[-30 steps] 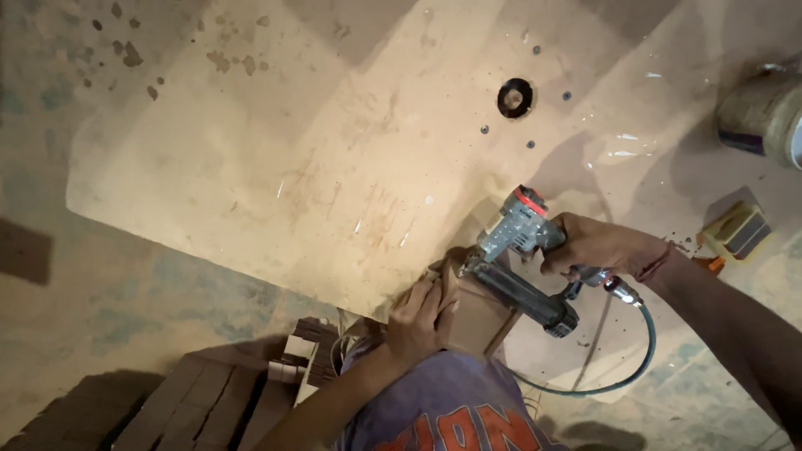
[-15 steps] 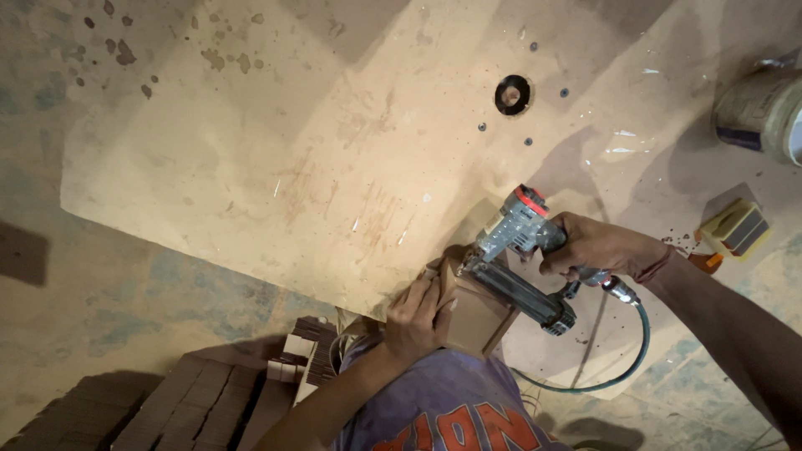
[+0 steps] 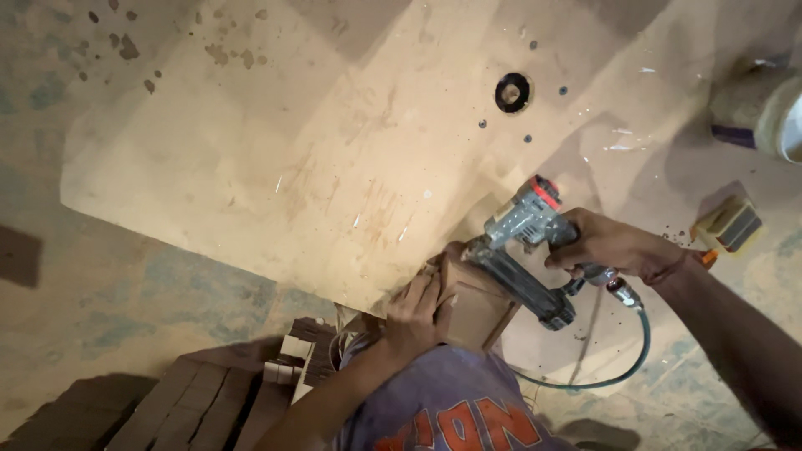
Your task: The person assembles small wooden boxes by hand, aligning pre-cut pieces and securing them with a pneumatic nail gun. The person repeatedly picks up components, positions them into a box shape, and fastens the joints before moving to the next unit.
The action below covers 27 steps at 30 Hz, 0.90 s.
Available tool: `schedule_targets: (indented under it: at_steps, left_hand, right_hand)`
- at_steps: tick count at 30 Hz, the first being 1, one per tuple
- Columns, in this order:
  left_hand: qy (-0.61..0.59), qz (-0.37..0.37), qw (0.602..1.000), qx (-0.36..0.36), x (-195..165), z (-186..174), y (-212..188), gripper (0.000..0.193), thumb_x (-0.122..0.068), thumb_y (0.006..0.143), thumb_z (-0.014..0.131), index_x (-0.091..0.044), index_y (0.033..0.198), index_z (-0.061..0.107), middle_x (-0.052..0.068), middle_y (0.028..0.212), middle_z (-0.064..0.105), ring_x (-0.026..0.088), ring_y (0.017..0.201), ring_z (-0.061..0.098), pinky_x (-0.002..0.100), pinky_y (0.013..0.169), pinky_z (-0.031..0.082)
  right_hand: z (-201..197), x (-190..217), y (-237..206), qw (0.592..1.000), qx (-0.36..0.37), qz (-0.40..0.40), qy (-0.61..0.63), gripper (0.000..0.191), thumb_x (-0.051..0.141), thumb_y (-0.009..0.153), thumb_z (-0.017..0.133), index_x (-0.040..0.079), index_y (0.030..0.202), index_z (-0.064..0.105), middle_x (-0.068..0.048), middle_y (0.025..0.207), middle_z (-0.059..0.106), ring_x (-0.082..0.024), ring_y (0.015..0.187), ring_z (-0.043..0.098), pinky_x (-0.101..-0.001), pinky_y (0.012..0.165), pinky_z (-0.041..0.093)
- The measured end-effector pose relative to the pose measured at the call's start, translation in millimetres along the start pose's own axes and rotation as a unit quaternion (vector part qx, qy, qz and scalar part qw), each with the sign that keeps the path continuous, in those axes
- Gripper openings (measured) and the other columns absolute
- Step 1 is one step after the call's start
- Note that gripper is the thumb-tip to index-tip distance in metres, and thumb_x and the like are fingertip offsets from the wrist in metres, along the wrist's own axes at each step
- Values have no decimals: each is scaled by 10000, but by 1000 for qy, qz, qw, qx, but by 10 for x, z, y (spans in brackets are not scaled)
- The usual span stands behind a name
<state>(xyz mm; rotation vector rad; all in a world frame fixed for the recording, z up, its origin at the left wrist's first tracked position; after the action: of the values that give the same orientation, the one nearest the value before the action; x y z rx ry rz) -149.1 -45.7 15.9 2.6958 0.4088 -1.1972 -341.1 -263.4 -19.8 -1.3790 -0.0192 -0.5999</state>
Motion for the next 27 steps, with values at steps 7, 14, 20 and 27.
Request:
schedule_targets:
  at_steps: [7, 14, 20, 27]
  left_hand:
    - [-59, -36, 997, 18, 19, 51, -38, 403, -281, 937, 732, 30, 1188, 688, 210, 1140, 693, 414, 988, 719, 448, 835, 597]
    - [-121, -107, 947, 277, 530, -70, 222, 500, -372, 945, 718, -58, 1324, 626, 215, 1198, 696, 378, 1033, 713, 442, 844, 577]
    - [-293, 61, 933, 200, 947, -737, 800, 789, -129, 873, 736, -39, 1525, 300, 219, 1507, 452, 410, 1303, 559, 432, 1050, 505]
    - [-66, 292, 912, 281, 1039, -770, 962, 717, 17, 685, 734, -160, 1369, 615, 209, 1407, 521, 444, 1226, 561, 499, 1003, 499]
  right_hand:
    - [730, 72, -501, 909, 0, -232, 346, 718, 339, 781, 610, 20, 1408, 466, -126, 757, 698, -204, 687, 665, -340, 681, 516]
    - [1353, 240, -545, 859, -171, -305, 375, 717, 328, 958, 642, -91, 1441, 318, -105, 863, 605, -172, 636, 551, -320, 573, 486]
    - [2477, 1005, -33, 886, -448, -118, -6, 1187, 396, 909, 695, -131, 1565, -142, -375, 1171, 656, -414, 784, 713, -439, 741, 600]
    - [2869, 1320, 304, 876, -480, 29, 48, 1014, 375, 887, 627, -188, 1507, 56, -312, 827, 698, -495, 719, 695, -545, 657, 577]
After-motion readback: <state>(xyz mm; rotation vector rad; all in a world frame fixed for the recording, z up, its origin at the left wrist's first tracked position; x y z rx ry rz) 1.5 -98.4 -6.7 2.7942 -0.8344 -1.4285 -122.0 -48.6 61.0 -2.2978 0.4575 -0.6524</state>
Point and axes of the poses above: each hand's wrist, its own y-axis towards the middle knuckle, its own z-axis out of the palm, x = y × z, the point moved 7 cm from there along y, towards the middle knuckle
